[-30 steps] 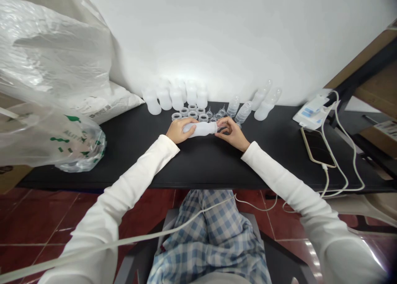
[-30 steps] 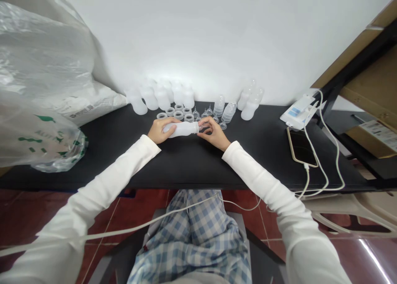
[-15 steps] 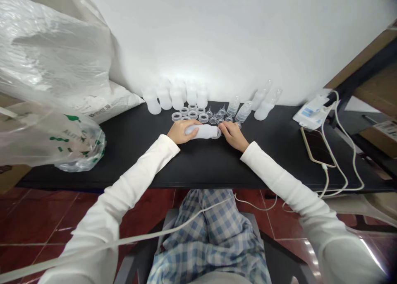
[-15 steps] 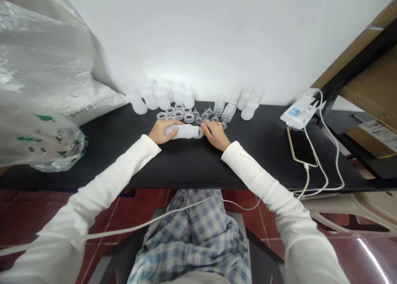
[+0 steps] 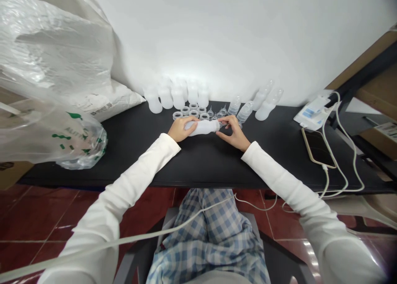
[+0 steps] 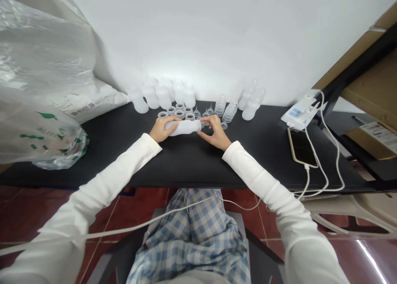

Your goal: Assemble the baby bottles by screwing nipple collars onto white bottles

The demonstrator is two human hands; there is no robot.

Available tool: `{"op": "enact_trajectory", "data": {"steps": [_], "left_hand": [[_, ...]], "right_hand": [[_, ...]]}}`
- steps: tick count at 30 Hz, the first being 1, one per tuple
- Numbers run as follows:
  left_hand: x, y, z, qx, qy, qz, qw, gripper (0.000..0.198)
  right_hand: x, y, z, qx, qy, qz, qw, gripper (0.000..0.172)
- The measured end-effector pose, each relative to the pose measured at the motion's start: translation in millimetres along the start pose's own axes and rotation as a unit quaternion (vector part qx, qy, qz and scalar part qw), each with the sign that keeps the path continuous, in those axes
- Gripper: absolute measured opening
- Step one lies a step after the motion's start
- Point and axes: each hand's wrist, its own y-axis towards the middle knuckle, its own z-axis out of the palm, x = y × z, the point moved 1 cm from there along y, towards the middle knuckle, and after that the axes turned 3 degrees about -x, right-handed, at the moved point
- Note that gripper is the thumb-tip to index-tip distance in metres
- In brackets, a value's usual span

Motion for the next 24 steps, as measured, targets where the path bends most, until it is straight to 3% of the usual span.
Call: {"op": "enact_trajectory", "data": {"steps": [8,13,19,24], "left_hand": [[3,2,2.2,0.015,-0.036,-0.014,0.999,0.048],[0,0,-4.4,0.034,-0.008,0.028,0.999,0.047],[-8,-6,-5.0,0.04,0.041,0.118,0.991,0.045],[-5,-7,-5.6,0.011,0.07,0.11,0.991,0.046]], "right_hand": [[5,0,4,0.024,0.07,0.014,0.997,0.041],[7,0,4,0.029,0.1,0.059,0.993,0.054],[14,-3,5,0.073,0.144,0.134,0.978,0.053],[12,-2,4,0.063,0.154,0.154,0.974,0.055]]}}
